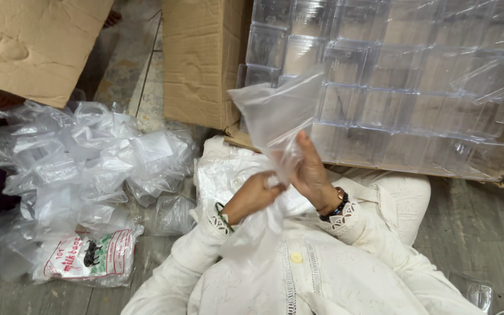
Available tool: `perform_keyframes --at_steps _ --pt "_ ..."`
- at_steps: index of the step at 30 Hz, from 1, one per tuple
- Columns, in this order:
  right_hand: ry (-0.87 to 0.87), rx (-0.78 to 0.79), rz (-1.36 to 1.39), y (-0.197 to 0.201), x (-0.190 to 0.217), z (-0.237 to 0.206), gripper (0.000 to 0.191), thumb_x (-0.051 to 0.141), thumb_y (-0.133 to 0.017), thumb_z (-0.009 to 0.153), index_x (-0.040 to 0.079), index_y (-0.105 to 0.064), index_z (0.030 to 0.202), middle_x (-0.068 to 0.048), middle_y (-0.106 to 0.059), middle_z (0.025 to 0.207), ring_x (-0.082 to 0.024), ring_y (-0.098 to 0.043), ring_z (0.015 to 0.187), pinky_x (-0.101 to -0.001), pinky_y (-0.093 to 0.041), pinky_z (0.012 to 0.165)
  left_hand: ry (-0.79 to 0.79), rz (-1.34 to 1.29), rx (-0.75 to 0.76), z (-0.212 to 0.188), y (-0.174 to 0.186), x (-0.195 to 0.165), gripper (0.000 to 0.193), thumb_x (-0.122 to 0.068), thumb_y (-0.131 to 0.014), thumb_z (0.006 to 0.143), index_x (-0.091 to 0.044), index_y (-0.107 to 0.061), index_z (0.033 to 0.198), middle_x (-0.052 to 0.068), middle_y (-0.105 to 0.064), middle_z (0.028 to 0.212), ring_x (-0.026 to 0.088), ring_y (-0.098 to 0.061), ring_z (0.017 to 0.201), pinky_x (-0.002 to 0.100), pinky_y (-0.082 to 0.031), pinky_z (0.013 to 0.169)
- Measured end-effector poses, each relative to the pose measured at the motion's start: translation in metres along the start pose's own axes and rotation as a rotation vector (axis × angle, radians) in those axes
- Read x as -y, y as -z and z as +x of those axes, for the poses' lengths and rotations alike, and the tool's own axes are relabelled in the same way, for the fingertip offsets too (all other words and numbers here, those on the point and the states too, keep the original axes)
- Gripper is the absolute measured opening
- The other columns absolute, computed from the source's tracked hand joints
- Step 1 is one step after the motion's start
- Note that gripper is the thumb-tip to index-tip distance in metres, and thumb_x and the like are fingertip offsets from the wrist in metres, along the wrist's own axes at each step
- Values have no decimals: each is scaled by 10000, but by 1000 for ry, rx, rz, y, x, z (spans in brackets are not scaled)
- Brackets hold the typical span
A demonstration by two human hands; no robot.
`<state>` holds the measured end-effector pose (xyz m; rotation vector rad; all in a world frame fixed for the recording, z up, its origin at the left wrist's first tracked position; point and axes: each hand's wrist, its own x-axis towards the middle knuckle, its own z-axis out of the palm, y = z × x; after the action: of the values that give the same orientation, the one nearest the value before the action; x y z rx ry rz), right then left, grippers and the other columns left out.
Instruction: The person sits on the floor and removes clear plastic boxes from a cardboard box, peels the plastic wrapping off each box, and places the unwrapped boxes into a compartmentalized tray. They work through the boxes one at a time, setting wrappers aside.
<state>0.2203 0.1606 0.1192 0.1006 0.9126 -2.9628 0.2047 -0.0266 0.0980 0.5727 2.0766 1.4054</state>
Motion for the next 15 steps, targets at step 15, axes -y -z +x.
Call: perform_keyframes --at_steps 15 --pt "89 276 -1283 -17 -12 -24 648 280 -695 961 -20 -420 1465 -136 -648 1186 -182 -664 1029 -317 -570 887 182 -150 -839 -47 244 99 575 -288 -771 849 -106 -603 1368 26 -741 1067 108 -654 854 229 -523 695"
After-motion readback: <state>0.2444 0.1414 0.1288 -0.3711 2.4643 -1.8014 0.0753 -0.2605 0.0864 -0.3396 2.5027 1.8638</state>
